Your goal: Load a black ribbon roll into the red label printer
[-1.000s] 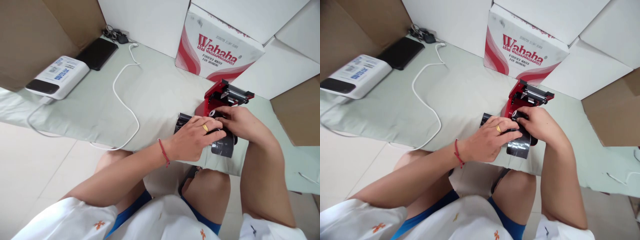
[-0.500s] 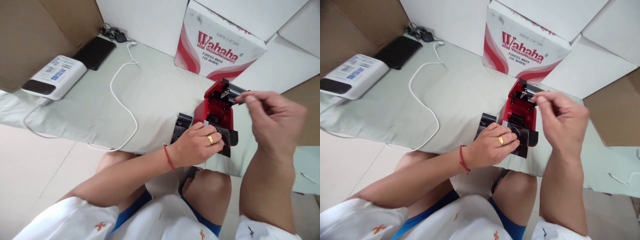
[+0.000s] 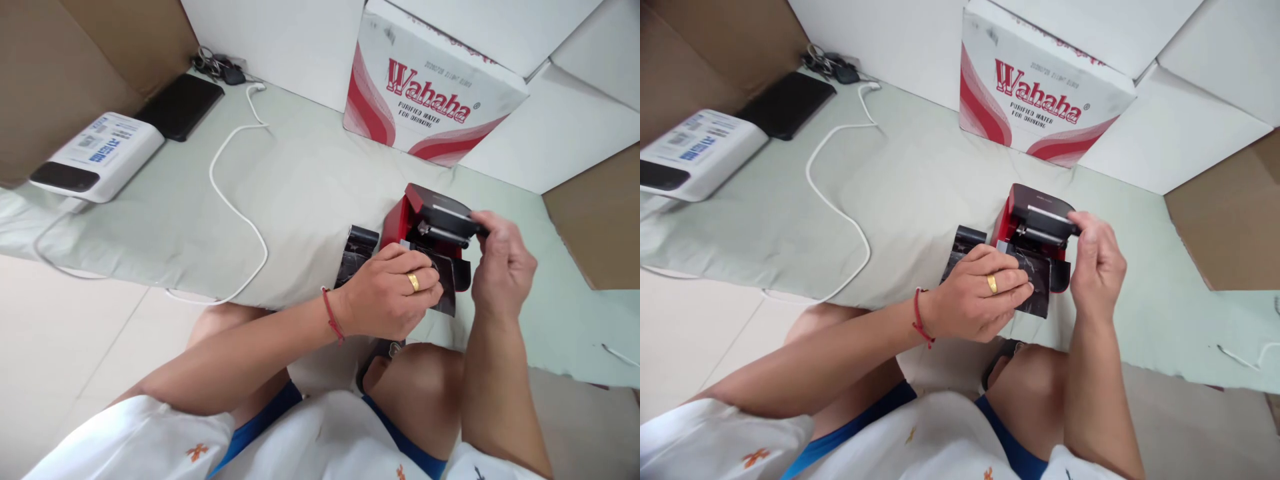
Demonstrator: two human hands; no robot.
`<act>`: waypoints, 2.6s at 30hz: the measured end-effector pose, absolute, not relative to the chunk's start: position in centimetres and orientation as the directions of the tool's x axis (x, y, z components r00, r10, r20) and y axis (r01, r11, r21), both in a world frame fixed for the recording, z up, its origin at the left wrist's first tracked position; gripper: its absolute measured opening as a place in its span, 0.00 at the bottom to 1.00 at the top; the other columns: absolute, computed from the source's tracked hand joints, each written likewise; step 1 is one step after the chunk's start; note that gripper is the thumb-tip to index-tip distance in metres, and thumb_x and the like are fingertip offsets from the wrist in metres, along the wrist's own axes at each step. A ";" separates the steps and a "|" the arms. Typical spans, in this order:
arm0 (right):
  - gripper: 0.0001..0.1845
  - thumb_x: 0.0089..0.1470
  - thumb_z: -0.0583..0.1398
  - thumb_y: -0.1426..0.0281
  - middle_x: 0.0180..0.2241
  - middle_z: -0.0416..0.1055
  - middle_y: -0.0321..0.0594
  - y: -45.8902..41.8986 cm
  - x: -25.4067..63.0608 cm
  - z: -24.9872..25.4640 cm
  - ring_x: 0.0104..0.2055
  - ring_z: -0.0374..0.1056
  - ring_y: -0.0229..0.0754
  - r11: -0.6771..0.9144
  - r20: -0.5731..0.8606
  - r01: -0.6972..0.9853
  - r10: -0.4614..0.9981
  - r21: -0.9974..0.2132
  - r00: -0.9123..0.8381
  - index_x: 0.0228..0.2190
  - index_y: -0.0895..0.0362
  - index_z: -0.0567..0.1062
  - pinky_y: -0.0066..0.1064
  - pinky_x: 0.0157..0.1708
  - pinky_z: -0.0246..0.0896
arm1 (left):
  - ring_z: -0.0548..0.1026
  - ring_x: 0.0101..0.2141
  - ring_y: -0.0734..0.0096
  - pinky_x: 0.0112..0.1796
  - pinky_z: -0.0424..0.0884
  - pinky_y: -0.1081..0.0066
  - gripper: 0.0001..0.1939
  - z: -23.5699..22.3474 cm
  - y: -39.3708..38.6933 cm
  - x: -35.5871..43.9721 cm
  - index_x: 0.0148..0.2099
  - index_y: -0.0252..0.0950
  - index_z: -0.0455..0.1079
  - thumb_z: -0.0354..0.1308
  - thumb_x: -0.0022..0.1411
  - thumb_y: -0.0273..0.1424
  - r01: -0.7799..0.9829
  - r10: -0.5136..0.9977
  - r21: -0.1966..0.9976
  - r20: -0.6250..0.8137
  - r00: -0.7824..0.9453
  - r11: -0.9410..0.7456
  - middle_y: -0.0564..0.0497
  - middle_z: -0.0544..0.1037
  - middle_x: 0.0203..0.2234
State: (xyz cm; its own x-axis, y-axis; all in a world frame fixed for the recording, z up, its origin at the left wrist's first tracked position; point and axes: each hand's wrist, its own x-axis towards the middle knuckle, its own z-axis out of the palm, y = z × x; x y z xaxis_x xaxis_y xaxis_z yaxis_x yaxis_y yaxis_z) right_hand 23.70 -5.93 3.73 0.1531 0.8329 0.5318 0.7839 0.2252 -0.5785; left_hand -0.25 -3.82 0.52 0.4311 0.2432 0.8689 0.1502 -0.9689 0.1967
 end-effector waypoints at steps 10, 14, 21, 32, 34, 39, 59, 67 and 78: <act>0.25 0.82 0.55 0.52 0.61 0.88 0.42 -8.1 24.1 2.0 0.74 0.76 0.54 0.287 0.506 0.684 0.851 -0.671 0.140 0.55 0.46 0.91 0.65 0.81 0.63 | 0.85 0.66 0.53 0.74 0.69 0.48 0.27 1.3 -0.7 -0.9 0.75 0.42 0.73 0.45 0.88 0.45 0.107 0.721 0.731 0.619 0.312 -0.674 0.41 0.91 0.60; 0.24 0.82 0.56 0.53 0.62 0.87 0.41 -8.2 24.4 1.7 0.75 0.75 0.54 0.298 0.497 0.669 0.859 -0.681 0.123 0.56 0.45 0.91 0.67 0.82 0.61 | 0.85 0.67 0.56 0.74 0.71 0.50 0.33 1.0 -0.2 -0.8 0.67 0.41 0.82 0.38 0.91 0.48 0.156 0.747 0.753 0.559 0.360 -0.639 0.41 0.89 0.64; 0.23 0.81 0.57 0.54 0.62 0.87 0.41 -8.3 24.0 1.0 0.74 0.76 0.56 0.294 0.497 0.667 0.858 -0.685 0.132 0.56 0.44 0.91 0.68 0.81 0.61 | 0.85 0.68 0.54 0.72 0.75 0.50 0.33 1.4 -0.2 -1.6 0.64 0.44 0.87 0.41 0.90 0.50 0.204 0.770 0.768 0.507 0.386 -0.608 0.44 0.89 0.65; 0.23 0.81 0.54 0.60 0.62 0.86 0.42 -10.2 23.1 -0.3 0.73 0.77 0.59 0.373 0.632 0.730 0.768 -0.572 0.103 0.62 0.43 0.87 0.70 0.78 0.64 | 0.86 0.65 0.51 0.66 0.79 0.52 0.21 0.8 2.1 -2.8 0.66 0.42 0.77 0.59 0.74 0.32 0.194 0.918 0.908 0.328 0.221 -0.371 0.44 0.89 0.60; 0.22 0.80 0.56 0.61 0.62 0.86 0.43 -10.6 23.1 -0.3 0.72 0.78 0.60 0.367 0.648 0.740 0.752 -0.564 0.121 0.61 0.43 0.87 0.71 0.77 0.65 | 0.85 0.63 0.47 0.65 0.78 0.48 0.22 -0.3 3.2 -3.7 0.62 0.42 0.78 0.61 0.67 0.28 0.388 0.946 0.863 0.289 0.148 -0.324 0.43 0.88 0.58; 0.20 0.79 0.57 0.63 0.59 0.87 0.44 -10.9 22.5 -0.1 0.69 0.79 0.60 0.349 0.667 0.748 0.726 -0.565 0.165 0.59 0.44 0.87 0.69 0.74 0.69 | 0.80 0.52 0.41 0.61 0.77 0.43 0.04 -2.1 4.1 -4.7 0.42 0.41 0.79 0.65 0.65 0.31 0.642 0.955 0.708 0.195 0.223 -0.294 0.41 0.86 0.41; 0.18 0.80 0.59 0.62 0.55 0.89 0.43 -9.5 21.7 -1.8 0.63 0.80 0.59 0.396 0.777 0.718 0.542 -0.573 0.321 0.54 0.45 0.90 0.64 0.65 0.70 | 0.76 0.50 0.65 0.47 0.79 0.66 0.36 2.4 1.4 -2.6 0.67 0.47 0.74 0.75 0.57 0.34 -0.150 0.885 0.989 0.063 0.462 0.007 0.47 0.74 0.72; 0.17 0.79 0.60 0.61 0.53 0.88 0.45 -9.3 21.7 -1.9 0.65 0.79 0.62 0.386 0.758 0.677 0.505 -0.627 0.413 0.54 0.44 0.90 0.67 0.63 0.72 | 0.73 0.40 0.71 0.50 0.83 0.56 0.49 2.1 1.8 -3.1 0.79 0.61 0.62 0.73 0.60 0.30 0.007 0.882 0.999 0.034 0.471 -0.042 0.46 0.67 0.78; 0.17 0.78 0.60 0.58 0.55 0.87 0.46 -8.8 21.4 -2.0 0.66 0.79 0.57 0.379 0.697 0.593 0.496 -0.710 0.518 0.52 0.49 0.88 0.59 0.59 0.78 | 0.69 0.38 0.72 0.53 0.78 0.60 0.39 3.3 0.7 -2.8 0.77 0.50 0.67 0.69 0.65 0.32 0.119 0.889 0.991 0.003 0.458 -0.064 0.45 0.72 0.72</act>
